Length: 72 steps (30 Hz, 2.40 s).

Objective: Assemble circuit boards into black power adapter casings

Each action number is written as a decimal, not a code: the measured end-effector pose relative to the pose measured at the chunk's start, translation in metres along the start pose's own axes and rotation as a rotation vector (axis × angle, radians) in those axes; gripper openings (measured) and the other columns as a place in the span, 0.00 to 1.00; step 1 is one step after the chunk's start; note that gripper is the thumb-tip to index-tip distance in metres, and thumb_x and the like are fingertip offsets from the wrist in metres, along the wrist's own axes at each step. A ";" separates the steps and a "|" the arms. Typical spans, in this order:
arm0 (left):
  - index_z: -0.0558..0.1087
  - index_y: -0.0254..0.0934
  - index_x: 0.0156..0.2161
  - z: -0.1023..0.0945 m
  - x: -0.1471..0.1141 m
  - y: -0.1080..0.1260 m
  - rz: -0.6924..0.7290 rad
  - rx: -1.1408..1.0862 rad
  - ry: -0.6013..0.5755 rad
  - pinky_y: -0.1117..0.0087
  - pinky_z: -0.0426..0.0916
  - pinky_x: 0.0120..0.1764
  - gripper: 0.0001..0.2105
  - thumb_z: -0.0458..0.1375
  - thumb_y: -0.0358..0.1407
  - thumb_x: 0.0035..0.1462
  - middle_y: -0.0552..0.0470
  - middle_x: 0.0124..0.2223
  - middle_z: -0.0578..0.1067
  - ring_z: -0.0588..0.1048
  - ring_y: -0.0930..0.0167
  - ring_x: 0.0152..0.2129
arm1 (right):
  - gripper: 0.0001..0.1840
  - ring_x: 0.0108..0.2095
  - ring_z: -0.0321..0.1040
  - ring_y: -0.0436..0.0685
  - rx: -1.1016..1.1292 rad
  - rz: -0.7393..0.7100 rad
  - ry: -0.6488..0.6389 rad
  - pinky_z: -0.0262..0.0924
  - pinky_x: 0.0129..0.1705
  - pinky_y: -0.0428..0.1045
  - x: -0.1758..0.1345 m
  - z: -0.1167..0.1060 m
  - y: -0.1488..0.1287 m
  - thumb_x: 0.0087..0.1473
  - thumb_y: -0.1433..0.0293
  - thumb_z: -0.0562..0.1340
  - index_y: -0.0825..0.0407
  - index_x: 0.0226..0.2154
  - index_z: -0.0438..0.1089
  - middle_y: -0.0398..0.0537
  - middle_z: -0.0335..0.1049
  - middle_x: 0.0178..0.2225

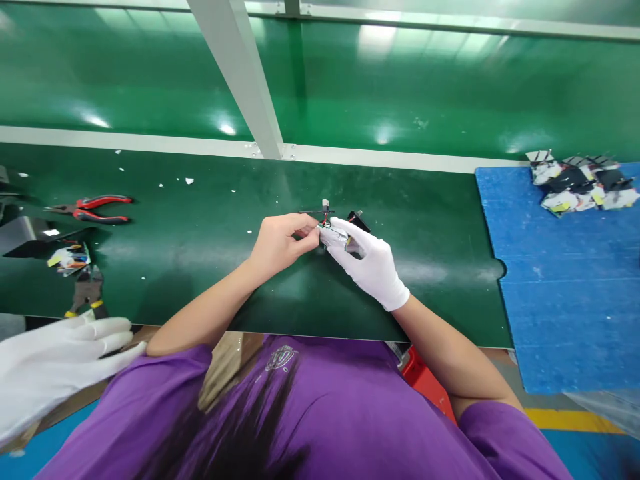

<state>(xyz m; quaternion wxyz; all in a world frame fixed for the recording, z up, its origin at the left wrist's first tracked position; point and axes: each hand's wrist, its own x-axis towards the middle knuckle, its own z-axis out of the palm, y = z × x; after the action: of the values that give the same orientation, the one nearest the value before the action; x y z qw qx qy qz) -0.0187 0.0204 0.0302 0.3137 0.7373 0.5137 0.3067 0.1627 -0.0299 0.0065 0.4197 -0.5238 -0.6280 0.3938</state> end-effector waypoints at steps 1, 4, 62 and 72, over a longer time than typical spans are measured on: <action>0.75 0.38 0.24 0.001 0.000 0.000 0.000 -0.010 0.006 0.78 0.67 0.25 0.09 0.54 0.36 0.49 0.55 0.23 0.78 0.73 0.76 0.20 | 0.23 0.40 0.78 0.55 0.002 -0.002 0.005 0.75 0.48 0.50 0.000 0.000 0.000 0.56 0.69 0.63 0.49 0.55 0.71 0.46 0.78 0.49; 0.74 0.38 0.23 0.002 0.000 0.001 -0.014 -0.031 0.017 0.78 0.65 0.24 0.09 0.54 0.36 0.49 0.55 0.21 0.77 0.71 0.76 0.19 | 0.23 0.40 0.78 0.56 0.007 -0.012 0.024 0.75 0.47 0.51 0.001 0.002 0.000 0.56 0.69 0.64 0.50 0.55 0.72 0.45 0.78 0.48; 0.81 0.31 0.40 0.016 0.000 -0.004 -0.550 -1.090 -0.196 0.59 0.72 0.45 0.31 0.72 0.51 0.30 0.50 0.35 0.76 0.73 0.69 0.36 | 0.34 0.54 0.72 0.65 0.289 0.477 0.122 0.63 0.61 0.54 0.000 -0.002 -0.031 0.40 0.45 0.71 0.47 0.46 0.73 0.48 0.76 0.50; 0.81 0.32 0.34 0.016 0.003 -0.006 -0.572 -1.096 -0.163 0.57 0.73 0.46 0.17 0.70 0.40 0.38 0.51 0.34 0.76 0.74 0.69 0.36 | 0.29 0.55 0.71 0.66 0.314 0.301 0.098 0.62 0.62 0.61 -0.001 0.006 -0.015 0.45 0.55 0.72 0.47 0.48 0.71 0.50 0.75 0.52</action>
<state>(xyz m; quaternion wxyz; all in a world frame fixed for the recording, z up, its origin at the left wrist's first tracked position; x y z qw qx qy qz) -0.0084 0.0225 0.0159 0.7544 0.3236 0.4330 0.3723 0.1526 -0.0332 0.0188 0.4627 -0.5582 -0.4526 0.5191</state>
